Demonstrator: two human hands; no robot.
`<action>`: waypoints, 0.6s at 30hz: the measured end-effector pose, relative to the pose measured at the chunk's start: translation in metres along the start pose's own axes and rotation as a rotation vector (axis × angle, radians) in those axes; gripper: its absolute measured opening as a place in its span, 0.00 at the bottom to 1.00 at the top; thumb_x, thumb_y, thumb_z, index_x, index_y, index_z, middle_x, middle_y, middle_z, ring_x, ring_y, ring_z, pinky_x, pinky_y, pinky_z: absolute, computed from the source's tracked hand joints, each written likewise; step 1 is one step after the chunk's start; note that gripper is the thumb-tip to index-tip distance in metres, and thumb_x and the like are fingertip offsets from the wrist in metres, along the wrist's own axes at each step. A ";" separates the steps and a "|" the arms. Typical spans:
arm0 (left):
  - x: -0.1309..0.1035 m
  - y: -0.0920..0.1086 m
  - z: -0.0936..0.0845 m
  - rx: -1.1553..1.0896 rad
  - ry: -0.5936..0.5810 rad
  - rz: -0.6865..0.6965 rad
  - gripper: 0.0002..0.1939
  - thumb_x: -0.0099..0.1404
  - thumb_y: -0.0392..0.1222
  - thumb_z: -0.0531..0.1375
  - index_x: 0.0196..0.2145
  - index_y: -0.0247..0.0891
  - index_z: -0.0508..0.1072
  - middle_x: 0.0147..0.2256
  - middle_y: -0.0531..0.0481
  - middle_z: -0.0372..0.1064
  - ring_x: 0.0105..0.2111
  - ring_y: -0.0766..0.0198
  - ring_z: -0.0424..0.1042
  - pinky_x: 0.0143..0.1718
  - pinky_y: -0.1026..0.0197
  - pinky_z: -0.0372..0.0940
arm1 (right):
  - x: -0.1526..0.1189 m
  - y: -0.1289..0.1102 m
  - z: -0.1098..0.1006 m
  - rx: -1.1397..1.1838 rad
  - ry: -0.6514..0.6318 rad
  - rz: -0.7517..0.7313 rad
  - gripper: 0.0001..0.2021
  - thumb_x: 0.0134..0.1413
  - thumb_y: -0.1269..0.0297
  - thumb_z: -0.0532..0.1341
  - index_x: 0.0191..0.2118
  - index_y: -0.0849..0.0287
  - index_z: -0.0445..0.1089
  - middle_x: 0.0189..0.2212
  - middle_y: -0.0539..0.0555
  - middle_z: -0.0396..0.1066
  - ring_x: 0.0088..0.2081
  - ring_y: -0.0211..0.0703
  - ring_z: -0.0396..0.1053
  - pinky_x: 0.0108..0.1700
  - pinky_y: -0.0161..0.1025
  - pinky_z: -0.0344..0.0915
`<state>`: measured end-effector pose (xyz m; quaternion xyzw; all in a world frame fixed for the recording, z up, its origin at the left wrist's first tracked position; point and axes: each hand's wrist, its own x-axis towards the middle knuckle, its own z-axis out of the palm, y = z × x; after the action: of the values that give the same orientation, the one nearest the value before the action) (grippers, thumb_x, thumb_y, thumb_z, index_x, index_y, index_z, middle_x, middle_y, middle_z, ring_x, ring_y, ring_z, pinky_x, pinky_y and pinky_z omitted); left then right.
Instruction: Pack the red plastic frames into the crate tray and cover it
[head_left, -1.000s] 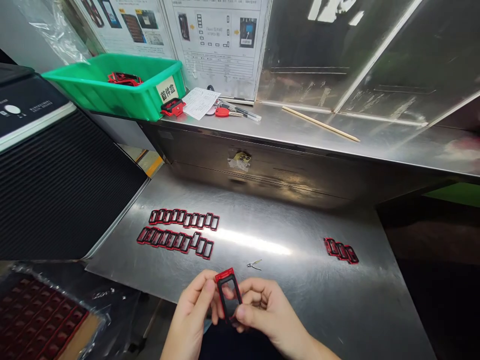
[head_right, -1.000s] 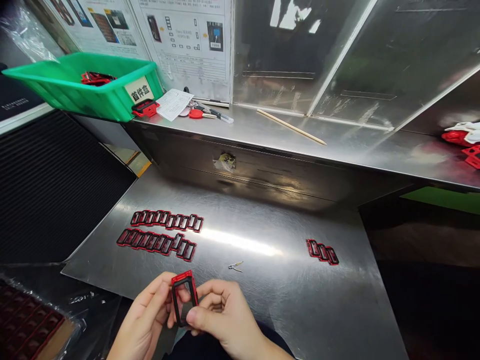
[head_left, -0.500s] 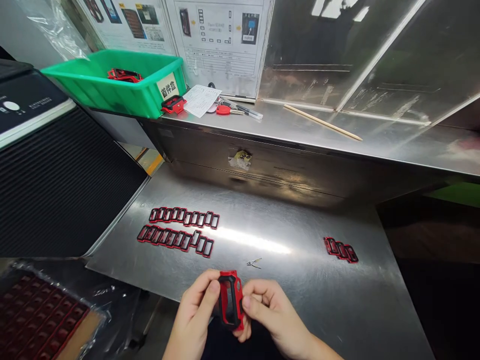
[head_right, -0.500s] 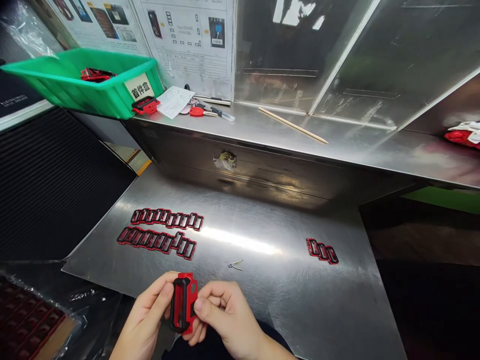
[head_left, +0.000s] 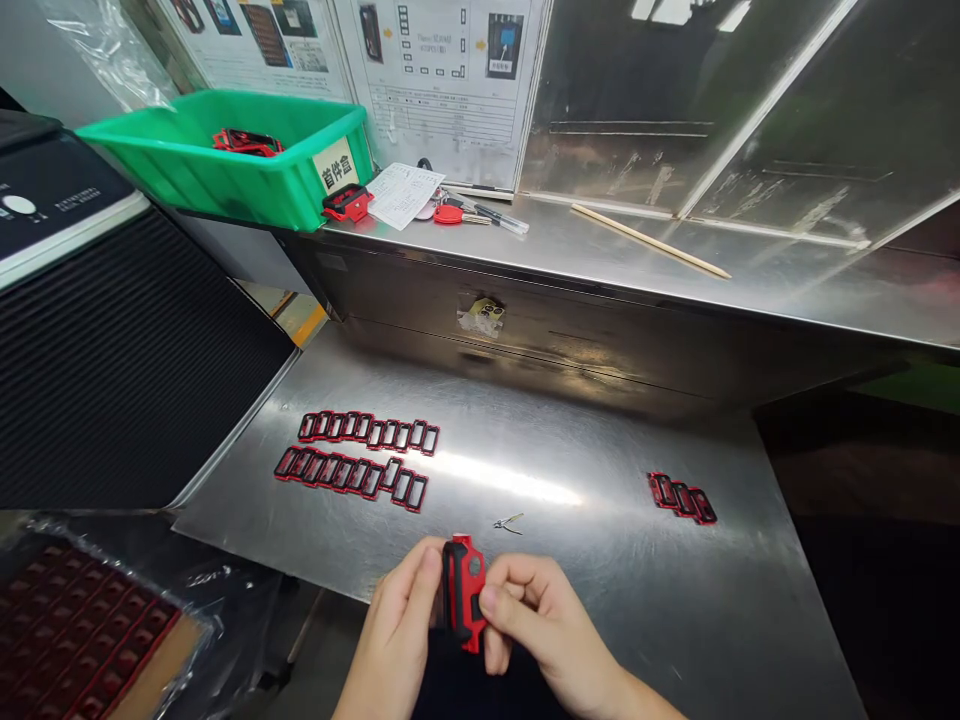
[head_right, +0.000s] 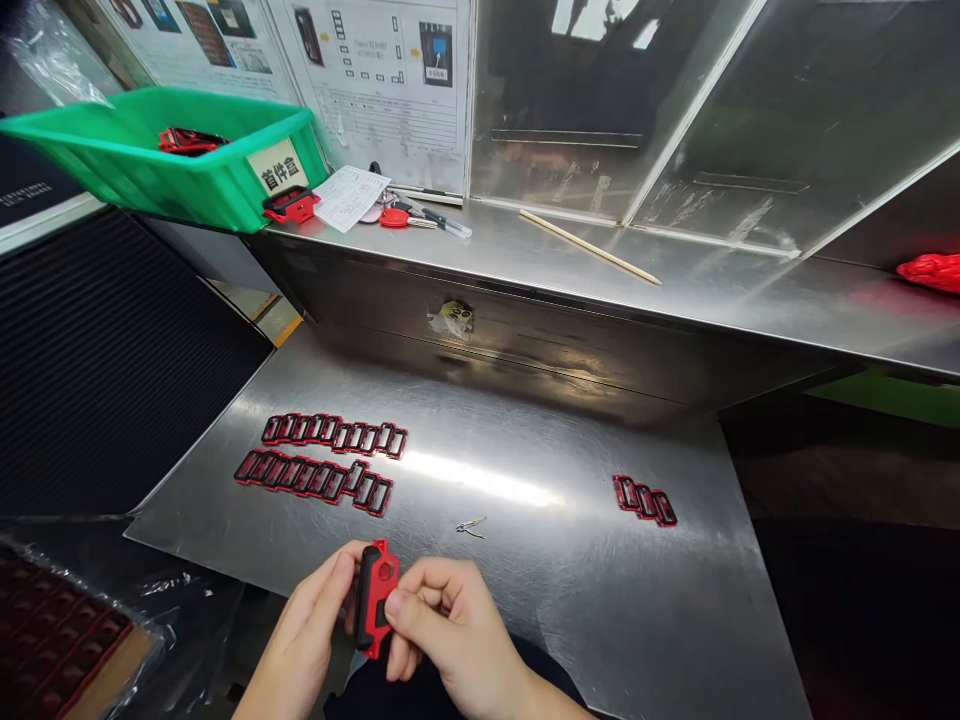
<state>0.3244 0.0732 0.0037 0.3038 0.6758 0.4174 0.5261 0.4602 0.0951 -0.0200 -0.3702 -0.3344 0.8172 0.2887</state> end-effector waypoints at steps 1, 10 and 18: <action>-0.001 -0.001 0.000 0.034 0.004 0.018 0.25 0.57 0.66 0.58 0.26 0.39 0.77 0.21 0.53 0.68 0.25 0.62 0.62 0.26 0.64 0.58 | -0.001 -0.001 0.001 -0.058 0.010 -0.019 0.26 0.46 0.39 0.65 0.25 0.61 0.65 0.14 0.47 0.65 0.16 0.30 0.58 0.23 0.31 0.58; -0.001 -0.007 0.003 -0.420 -0.131 -0.320 0.29 0.52 0.67 0.61 0.17 0.36 0.68 0.16 0.56 0.60 0.18 0.69 0.55 0.21 0.65 0.54 | -0.008 -0.006 0.000 -0.437 0.081 -0.329 0.22 0.60 0.46 0.56 0.26 0.60 0.69 0.16 0.50 0.67 0.19 0.35 0.63 0.26 0.33 0.61; -0.003 0.001 0.005 -0.515 -0.173 -0.395 0.28 0.48 0.65 0.65 0.18 0.36 0.66 0.16 0.58 0.58 0.17 0.72 0.53 0.19 0.67 0.50 | -0.007 -0.008 -0.004 -0.530 0.065 -0.252 0.23 0.56 0.45 0.58 0.20 0.58 0.61 0.16 0.47 0.60 0.20 0.34 0.55 0.24 0.32 0.54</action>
<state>0.3299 0.0720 0.0054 0.0583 0.5469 0.4368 0.7118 0.4692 0.0963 -0.0132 -0.4144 -0.5698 0.6470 0.2917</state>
